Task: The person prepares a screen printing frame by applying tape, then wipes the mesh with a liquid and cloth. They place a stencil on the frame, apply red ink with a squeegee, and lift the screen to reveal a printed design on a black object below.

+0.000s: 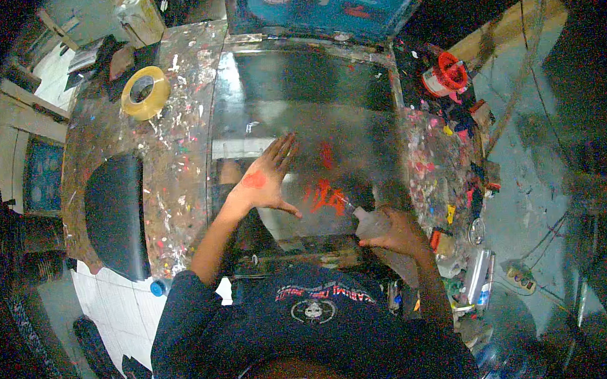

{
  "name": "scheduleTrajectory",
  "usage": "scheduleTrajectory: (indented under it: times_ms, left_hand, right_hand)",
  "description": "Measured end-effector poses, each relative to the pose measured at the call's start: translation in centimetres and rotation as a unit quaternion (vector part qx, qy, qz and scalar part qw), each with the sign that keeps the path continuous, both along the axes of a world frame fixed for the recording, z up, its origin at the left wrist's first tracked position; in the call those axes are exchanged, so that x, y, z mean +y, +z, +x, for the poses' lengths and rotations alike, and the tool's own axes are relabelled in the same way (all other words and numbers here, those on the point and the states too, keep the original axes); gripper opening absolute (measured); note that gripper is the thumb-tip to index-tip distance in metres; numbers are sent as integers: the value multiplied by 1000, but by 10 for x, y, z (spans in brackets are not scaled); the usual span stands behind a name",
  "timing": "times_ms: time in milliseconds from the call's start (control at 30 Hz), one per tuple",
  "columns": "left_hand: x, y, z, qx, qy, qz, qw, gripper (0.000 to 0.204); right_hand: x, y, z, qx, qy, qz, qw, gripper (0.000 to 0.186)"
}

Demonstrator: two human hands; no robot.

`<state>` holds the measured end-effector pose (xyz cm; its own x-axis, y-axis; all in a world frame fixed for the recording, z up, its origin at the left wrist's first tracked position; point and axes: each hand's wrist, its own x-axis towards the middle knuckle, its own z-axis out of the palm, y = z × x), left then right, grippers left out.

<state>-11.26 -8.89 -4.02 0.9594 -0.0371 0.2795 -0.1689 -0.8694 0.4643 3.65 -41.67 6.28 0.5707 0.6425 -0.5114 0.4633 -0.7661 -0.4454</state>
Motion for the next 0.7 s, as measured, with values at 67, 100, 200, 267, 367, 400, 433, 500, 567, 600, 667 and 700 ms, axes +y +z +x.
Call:
scheduleTrajectory:
  times_ms: [67,100,200,267,367,400,433,500,567,600,667,700]
  left_hand:
    - [0,1,-2,-13,5,-8,1000,153]
    - [1,-1,-2,-13,4,-5,1000,153]
    - [1,-5,-1,-11,5,4,1000,153]
    - [1,-5,-1,-8,6,7,1000,154]
    - [1,-5,0,-29,1,-12,1000,154]
    - [1,-4,0,-24,3,-11,1000,154]
    - [1,-2,0,-19,6,-10,1000,155]
    - [0,-1,0,-12,9,-6,1000,155]
    - [1,-7,0,-6,16,1,1000,156]
    - [1,-10,-1,0,15,18,1000,157]
    - [0,-16,-1,20,27,60,998,157]
    - [1,-17,0,27,18,57,998,157]
  right_hand:
    - [10,8,0,-6,1,-18,1000,82]
    - [14,12,0,-9,3,-22,1000,82]
    - [19,14,0,-44,6,-16,999,83]
    - [18,14,3,-34,-3,7,999,84]
    - [17,16,18,15,-28,92,995,85]
    - [21,17,21,15,-34,141,989,85]
    - [24,19,25,15,-39,189,981,85]
    - [36,22,38,-37,12,264,964,88]
    - [61,37,44,-82,19,321,943,90]
    - [80,41,45,-104,20,361,927,92]
    - [136,64,32,-71,5,409,910,97]
    - [168,81,22,-51,33,438,897,98]
